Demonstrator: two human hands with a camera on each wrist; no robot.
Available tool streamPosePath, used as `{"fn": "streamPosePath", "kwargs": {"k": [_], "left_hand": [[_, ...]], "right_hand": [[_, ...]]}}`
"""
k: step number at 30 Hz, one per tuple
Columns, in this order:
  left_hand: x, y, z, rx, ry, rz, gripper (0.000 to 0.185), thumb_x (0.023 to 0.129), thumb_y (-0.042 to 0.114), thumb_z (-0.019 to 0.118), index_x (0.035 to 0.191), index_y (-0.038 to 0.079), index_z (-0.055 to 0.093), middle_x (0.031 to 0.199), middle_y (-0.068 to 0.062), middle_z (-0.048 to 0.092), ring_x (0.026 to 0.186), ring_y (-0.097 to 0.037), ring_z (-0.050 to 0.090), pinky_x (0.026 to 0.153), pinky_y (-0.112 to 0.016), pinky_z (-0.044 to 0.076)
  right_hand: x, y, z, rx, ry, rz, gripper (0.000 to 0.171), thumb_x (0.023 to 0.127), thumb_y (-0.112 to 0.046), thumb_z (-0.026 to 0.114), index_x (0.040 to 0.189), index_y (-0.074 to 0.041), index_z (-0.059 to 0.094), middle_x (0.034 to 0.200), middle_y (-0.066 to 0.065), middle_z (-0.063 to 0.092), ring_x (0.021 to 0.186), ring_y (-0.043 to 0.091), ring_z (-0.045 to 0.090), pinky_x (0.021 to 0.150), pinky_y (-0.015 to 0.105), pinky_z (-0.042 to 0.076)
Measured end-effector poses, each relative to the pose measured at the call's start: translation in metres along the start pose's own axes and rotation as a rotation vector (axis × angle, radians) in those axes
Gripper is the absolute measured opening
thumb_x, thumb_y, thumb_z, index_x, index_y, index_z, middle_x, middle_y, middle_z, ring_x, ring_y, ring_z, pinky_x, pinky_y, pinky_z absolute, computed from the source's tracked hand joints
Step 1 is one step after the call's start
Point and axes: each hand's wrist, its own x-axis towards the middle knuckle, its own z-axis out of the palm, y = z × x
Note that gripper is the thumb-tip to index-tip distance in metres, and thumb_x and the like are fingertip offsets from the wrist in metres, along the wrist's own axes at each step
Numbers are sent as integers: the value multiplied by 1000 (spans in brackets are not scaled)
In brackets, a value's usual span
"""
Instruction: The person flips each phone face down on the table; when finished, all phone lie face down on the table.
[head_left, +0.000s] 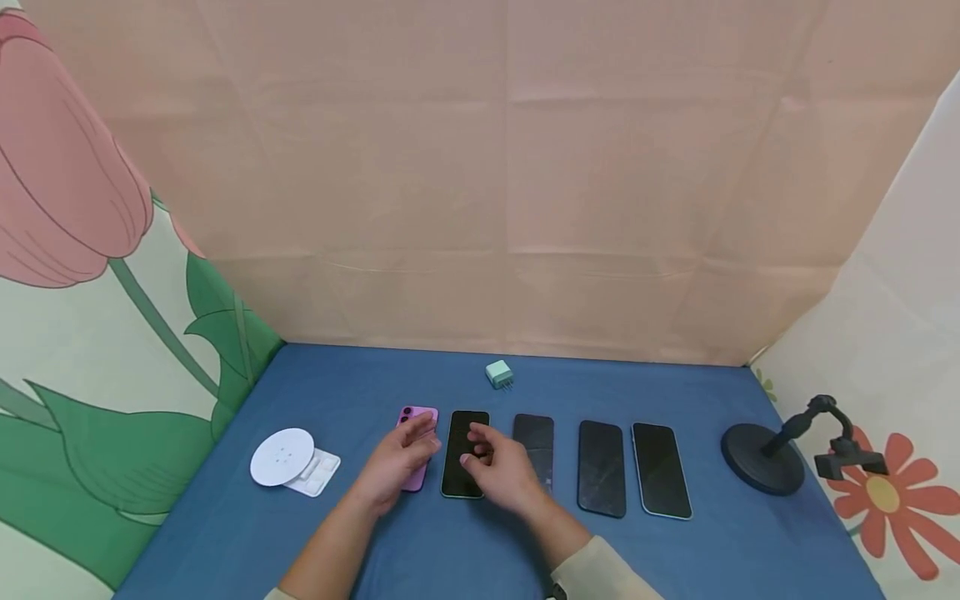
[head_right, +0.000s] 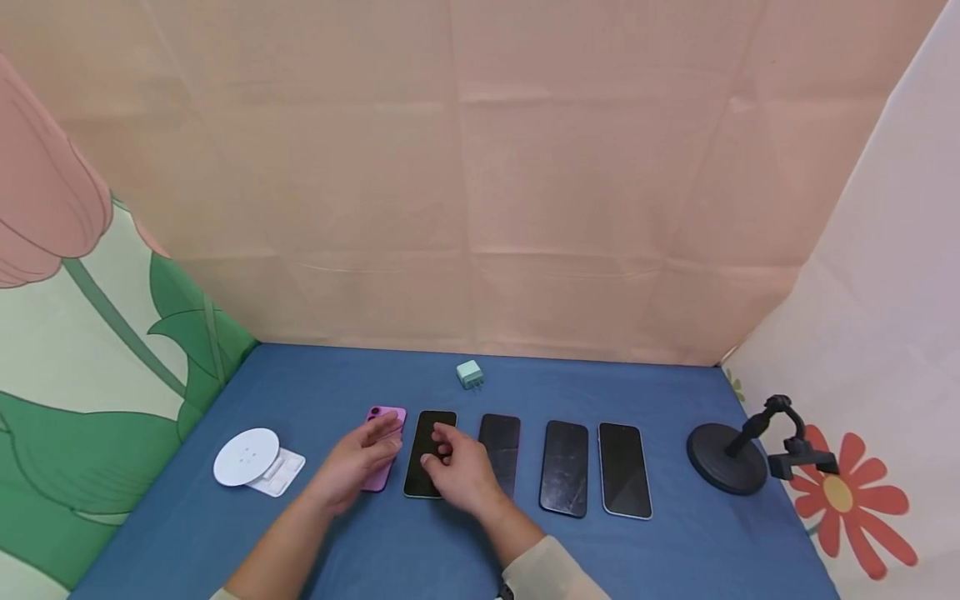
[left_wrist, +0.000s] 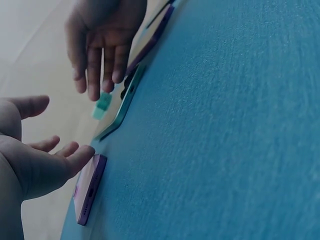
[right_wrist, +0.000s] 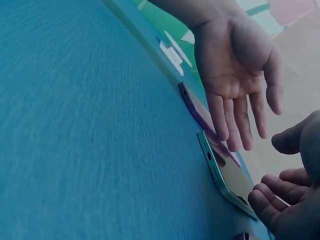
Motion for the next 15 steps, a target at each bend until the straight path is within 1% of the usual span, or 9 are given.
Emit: {"fn": "streamPosePath", "kwargs": {"k": [3, 6, 10, 13, 15], "left_hand": [[1, -2, 3, 16, -4, 0, 66, 98, 7, 66, 156, -6, 37, 159, -28, 40, 146, -46, 39, 117, -57, 35], [2, -4, 5, -4, -24, -6, 70, 97, 8, 68, 157, -7, 34, 159, -29, 38, 147, -46, 37, 117, -58, 35], [2, -4, 9, -69, -51, -41, 74, 97, 8, 69, 159, -5, 31, 163, -27, 33, 150, -45, 33, 116, -54, 37], [3, -3, 11, -83, -57, -46, 72, 98, 7, 68, 159, -5, 31, 163, -27, 32, 150, -44, 33, 115, -52, 40], [3, -3, 13, -74, -58, -48, 71, 98, 8, 67, 159, -4, 32, 163, -26, 33, 149, -44, 35, 115, -52, 40]], "right_hand": [[-1, 2, -3, -23, 5, 1, 52, 97, -17, 71, 143, 2, 57, 130, 13, 69, 111, 28, 66, 92, 41, 58], [-2, 5, -7, -58, 10, 9, 53, 96, -21, 72, 143, 1, 58, 130, 12, 69, 110, 28, 67, 92, 42, 58], [-4, 8, -11, -91, 14, 23, 53, 96, -23, 73, 142, -1, 59, 129, 13, 68, 107, 27, 69, 90, 46, 59], [-5, 9, -12, -98, 15, 30, 54, 95, -22, 74, 142, 0, 60, 131, 15, 67, 107, 29, 70, 89, 46, 59], [-5, 9, -13, -101, 15, 36, 54, 94, -21, 74, 141, 1, 60, 132, 16, 66, 109, 30, 70, 88, 46, 60]]}}
